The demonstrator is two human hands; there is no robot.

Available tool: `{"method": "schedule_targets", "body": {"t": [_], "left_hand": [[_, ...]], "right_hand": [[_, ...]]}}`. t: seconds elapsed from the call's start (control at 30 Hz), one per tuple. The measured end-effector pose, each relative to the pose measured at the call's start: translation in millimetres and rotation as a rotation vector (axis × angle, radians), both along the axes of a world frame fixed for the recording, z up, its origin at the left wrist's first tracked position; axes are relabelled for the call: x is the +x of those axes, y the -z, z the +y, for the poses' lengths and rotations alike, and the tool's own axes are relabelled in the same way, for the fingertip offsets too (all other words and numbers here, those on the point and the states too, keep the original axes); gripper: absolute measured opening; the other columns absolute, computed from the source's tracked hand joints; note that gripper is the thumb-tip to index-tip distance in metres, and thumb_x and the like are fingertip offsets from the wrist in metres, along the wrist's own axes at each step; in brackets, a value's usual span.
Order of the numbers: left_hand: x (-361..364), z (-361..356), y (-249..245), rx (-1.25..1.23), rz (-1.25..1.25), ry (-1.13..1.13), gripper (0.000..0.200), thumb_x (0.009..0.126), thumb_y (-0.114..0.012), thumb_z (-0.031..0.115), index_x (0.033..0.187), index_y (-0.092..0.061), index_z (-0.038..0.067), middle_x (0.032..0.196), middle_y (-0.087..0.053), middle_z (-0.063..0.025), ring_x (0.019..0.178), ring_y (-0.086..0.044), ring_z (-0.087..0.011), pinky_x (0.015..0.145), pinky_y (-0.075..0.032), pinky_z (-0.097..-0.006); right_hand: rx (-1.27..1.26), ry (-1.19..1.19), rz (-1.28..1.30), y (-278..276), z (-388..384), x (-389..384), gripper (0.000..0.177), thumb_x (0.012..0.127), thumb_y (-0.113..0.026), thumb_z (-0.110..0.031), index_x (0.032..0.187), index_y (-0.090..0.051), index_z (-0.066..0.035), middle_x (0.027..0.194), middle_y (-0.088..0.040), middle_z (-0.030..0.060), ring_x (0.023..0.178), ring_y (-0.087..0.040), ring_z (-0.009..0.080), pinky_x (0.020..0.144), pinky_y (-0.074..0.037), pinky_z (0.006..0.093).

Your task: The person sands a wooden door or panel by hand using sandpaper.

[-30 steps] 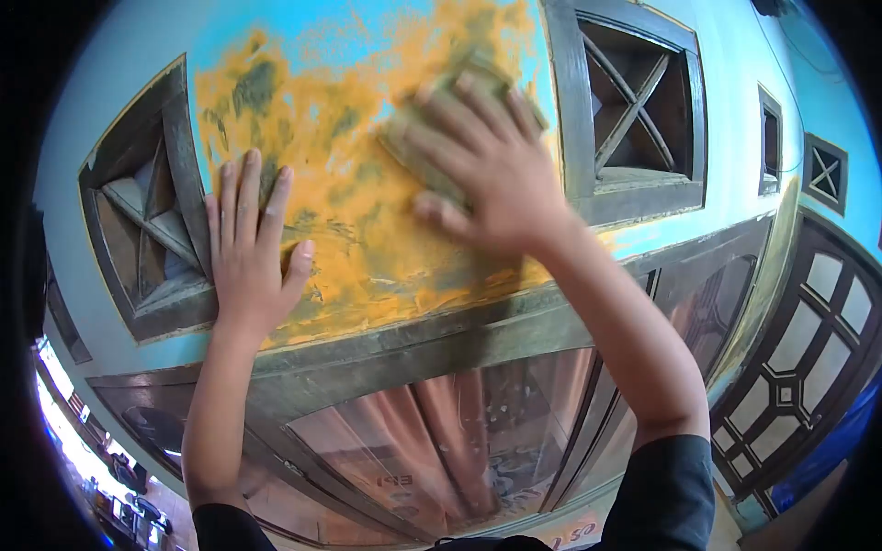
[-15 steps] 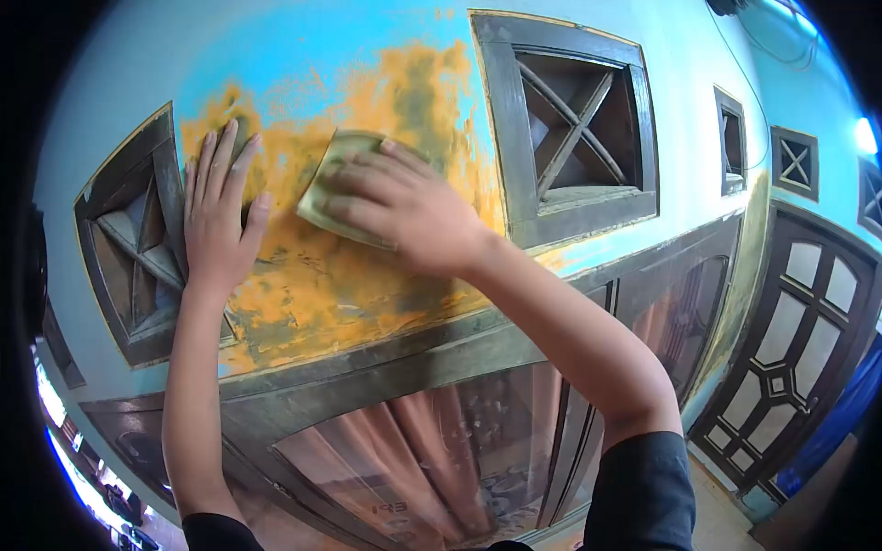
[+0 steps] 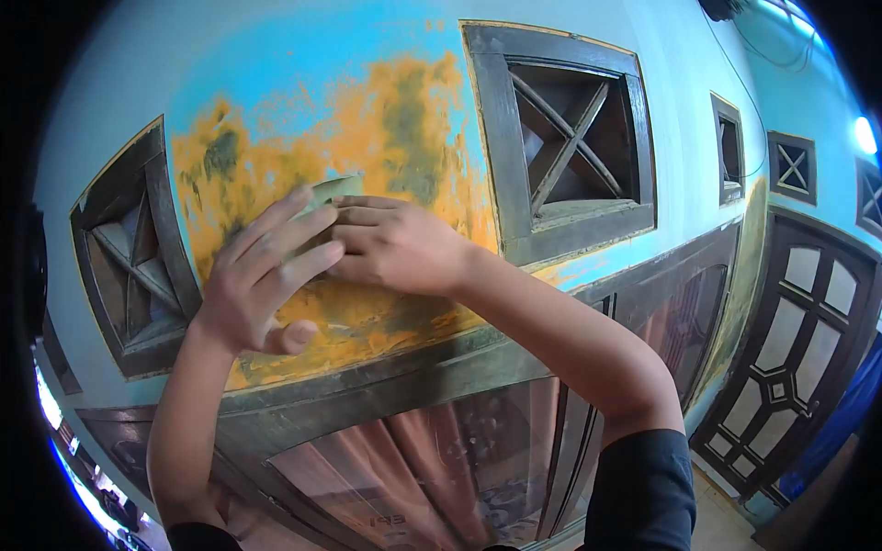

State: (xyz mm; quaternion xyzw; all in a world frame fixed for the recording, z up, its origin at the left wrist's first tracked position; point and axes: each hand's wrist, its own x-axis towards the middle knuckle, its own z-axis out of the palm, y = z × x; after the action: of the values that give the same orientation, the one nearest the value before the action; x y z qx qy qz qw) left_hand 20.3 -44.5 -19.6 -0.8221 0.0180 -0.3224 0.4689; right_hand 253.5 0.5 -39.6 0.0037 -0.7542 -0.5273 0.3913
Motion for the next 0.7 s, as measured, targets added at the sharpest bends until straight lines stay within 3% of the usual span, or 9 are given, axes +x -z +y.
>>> {"method": "schedule_targets", "body": {"t": [0.03,0.13,0.17,0.3,0.4,0.53,0.7], "left_hand": [[5,6,-3,-0.062,-0.016,-0.065,0.068,0.097,-0.040,0.066,0.129,-0.064,0.011,0.144,-0.054,-0.0134,0.136,-0.048,-0.0386,0.111,-0.041,-0.0508],[10,24,-25,-0.012,-0.005,-0.287,0.080,0.094,-0.032,0.075,0.133,-0.062,0.012,0.150,-0.049,-0.0128,0.144,-0.036,-0.0417,0.116,-0.032,-0.0554],[10,25,-29,0.016,0.022,-0.366,0.081,0.094,-0.034,0.073,0.140,-0.057,0.011,0.154,-0.046,-0.0091,0.148,-0.031,-0.0336,0.122,-0.023,-0.0489],[12,30,-22,0.127,0.087,-0.425,0.077,0.097,-0.039,0.063,0.145,-0.048,0.005,0.156,-0.042,-0.0080,0.149,-0.030,-0.0272,0.123,-0.022,-0.0467],[13,37,-19,0.140,0.123,-0.496,0.081,0.097,-0.031,0.069,0.144,-0.050,0.006,0.158,-0.039,-0.0087,0.150,-0.028,-0.0309,0.121,-0.023,-0.0519],[13,33,-25,0.032,0.131,-0.456,0.083,0.091,-0.041,0.072,0.146,-0.049,0.010,0.158,-0.038,-0.0083,0.149,-0.029,-0.0298,0.122,-0.024,-0.0505],[10,27,-58,0.154,-0.010,-0.467,0.083,0.085,-0.055,0.072,0.149,-0.047,0.020,0.158,-0.039,-0.0072,0.148,-0.032,-0.0302,0.122,-0.024,-0.0481]], "right_hand": [[-0.002,0.015,-0.015,2,0,3,0.012,0.078,-0.063,-0.019,0.089,-0.065,-0.013,0.100,-0.065,0.0057,0.104,-0.064,0.0274,0.093,-0.054,0.0389],[-0.027,0.059,-0.008,8,-3,13,0.012,0.079,-0.062,-0.018,0.090,-0.063,-0.013,0.104,-0.067,0.0046,0.108,-0.065,0.0260,0.098,-0.052,0.0398],[-0.011,0.049,0.023,9,-3,14,0.012,0.080,-0.062,-0.018,0.090,-0.062,-0.013,0.105,-0.067,0.0044,0.108,-0.065,0.0259,0.099,-0.052,0.0398],[0.005,0.066,0.151,9,-3,25,0.020,0.073,-0.070,-0.020,0.090,-0.062,-0.015,0.110,-0.065,-0.0003,0.105,-0.062,0.0221,0.093,-0.049,0.0391],[-0.016,0.088,0.228,13,-4,31,0.030,0.066,-0.075,-0.019,0.094,-0.064,-0.019,0.115,-0.063,-0.0029,0.107,-0.058,0.0209,0.092,-0.045,0.0396],[0.000,0.061,0.408,13,-5,28,0.044,0.061,-0.076,-0.018,0.103,-0.067,-0.024,0.121,-0.061,-0.0035,0.109,-0.057,0.0242,0.093,-0.042,0.0414],[-0.063,-0.121,0.487,8,0,34,0.050,0.065,-0.065,-0.010,0.115,-0.066,-0.015,0.128,-0.058,0.0126,0.113,-0.055,0.0318,0.097,-0.038,0.0428]]}}
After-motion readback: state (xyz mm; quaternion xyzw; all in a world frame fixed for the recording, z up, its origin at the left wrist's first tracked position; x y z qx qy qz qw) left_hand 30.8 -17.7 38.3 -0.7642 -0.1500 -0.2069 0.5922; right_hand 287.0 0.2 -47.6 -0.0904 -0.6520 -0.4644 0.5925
